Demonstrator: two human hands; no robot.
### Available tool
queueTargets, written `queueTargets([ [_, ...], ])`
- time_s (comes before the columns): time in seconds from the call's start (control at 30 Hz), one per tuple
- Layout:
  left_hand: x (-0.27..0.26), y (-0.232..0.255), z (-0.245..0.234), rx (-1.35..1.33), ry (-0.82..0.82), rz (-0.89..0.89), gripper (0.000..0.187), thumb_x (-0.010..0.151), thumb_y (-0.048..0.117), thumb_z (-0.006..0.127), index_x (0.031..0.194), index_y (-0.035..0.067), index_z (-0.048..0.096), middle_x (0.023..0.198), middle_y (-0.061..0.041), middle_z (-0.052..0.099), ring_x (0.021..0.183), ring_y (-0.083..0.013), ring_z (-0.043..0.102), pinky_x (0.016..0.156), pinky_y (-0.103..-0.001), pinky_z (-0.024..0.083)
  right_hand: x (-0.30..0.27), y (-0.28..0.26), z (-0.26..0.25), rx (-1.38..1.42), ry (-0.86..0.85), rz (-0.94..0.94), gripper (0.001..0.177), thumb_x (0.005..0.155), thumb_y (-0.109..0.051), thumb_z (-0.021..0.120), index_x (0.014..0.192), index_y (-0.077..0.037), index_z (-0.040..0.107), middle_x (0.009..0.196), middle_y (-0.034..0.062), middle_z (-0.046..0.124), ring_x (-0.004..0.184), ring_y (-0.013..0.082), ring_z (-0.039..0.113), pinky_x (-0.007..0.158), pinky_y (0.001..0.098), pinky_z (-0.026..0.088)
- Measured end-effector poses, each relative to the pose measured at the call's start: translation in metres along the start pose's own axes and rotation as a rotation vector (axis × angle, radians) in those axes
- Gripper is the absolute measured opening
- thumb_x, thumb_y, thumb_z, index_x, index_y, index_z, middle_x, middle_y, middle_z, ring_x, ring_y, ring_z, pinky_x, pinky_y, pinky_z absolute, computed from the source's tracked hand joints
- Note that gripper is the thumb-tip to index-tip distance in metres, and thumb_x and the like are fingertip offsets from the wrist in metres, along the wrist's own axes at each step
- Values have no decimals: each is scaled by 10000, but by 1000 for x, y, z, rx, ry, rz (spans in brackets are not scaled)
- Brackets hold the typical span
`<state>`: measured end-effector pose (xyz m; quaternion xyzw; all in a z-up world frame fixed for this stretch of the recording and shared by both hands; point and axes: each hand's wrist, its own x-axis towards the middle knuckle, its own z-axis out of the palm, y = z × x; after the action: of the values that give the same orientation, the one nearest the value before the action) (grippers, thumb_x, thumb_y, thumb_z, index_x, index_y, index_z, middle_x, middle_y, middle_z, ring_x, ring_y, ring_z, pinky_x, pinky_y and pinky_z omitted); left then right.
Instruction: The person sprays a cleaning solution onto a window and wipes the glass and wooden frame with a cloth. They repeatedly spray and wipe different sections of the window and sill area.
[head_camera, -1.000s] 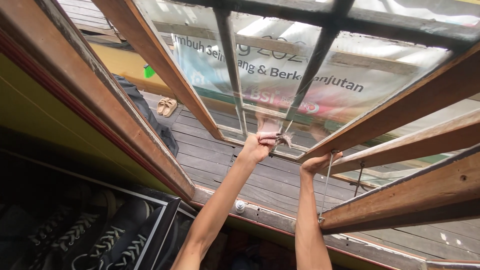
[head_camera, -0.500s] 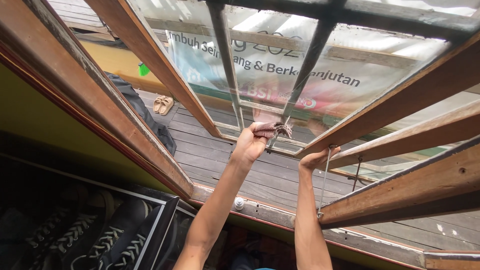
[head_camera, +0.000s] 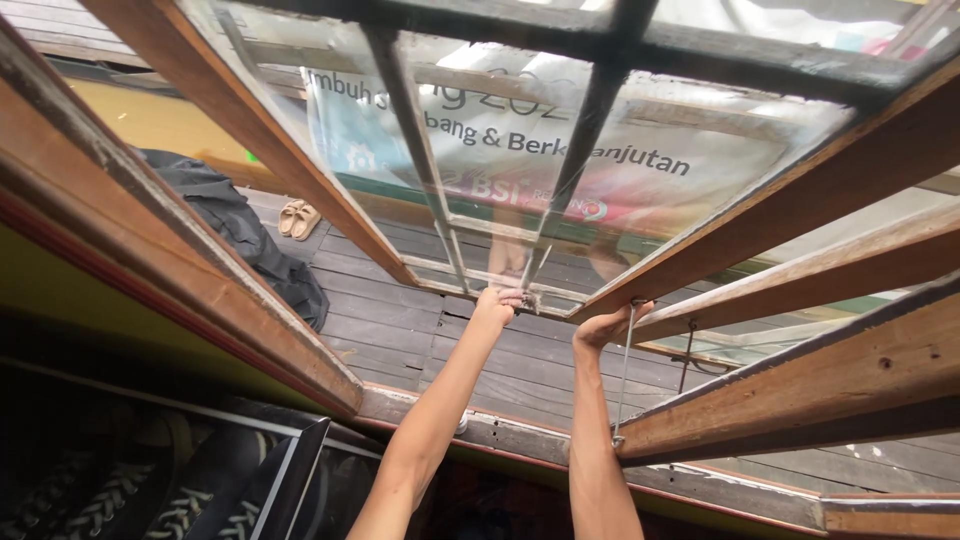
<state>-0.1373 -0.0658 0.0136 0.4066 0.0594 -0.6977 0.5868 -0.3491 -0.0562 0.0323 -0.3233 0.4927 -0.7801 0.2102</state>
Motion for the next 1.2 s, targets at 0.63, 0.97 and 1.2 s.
queueTargets([
  [0.63,4,-6,10,-431,17,-231,174,847,-140,544,975,-141,661,690,-276,601,887,-508,695,1016,-702,493,-30,-189,40,128,-66,-133,442,1095,-352,332,1286,21,473,1191,235,464,1130,302,458,1102,465,313],
  [0.97,-224,60,95,-373,-310,-134,266,981,-75,479,1191,-228,540,1128,-418,633,1054,-535,657,910,-572,623,5,-33,5,-59,-48,-112,552,1177,-310,338,1622,3,247,1646,297,182,1548,372,195,1288,447,120],
  [1.2,-138,31,68,-396,-255,-17,200,910,-168,553,1102,-218,525,1046,-378,627,1012,-514,682,882,-570,643,-4,-46,1,31,-37,-71,577,1167,-341,387,1623,-10,264,1639,303,203,1539,377,226,1290,463,170],
])
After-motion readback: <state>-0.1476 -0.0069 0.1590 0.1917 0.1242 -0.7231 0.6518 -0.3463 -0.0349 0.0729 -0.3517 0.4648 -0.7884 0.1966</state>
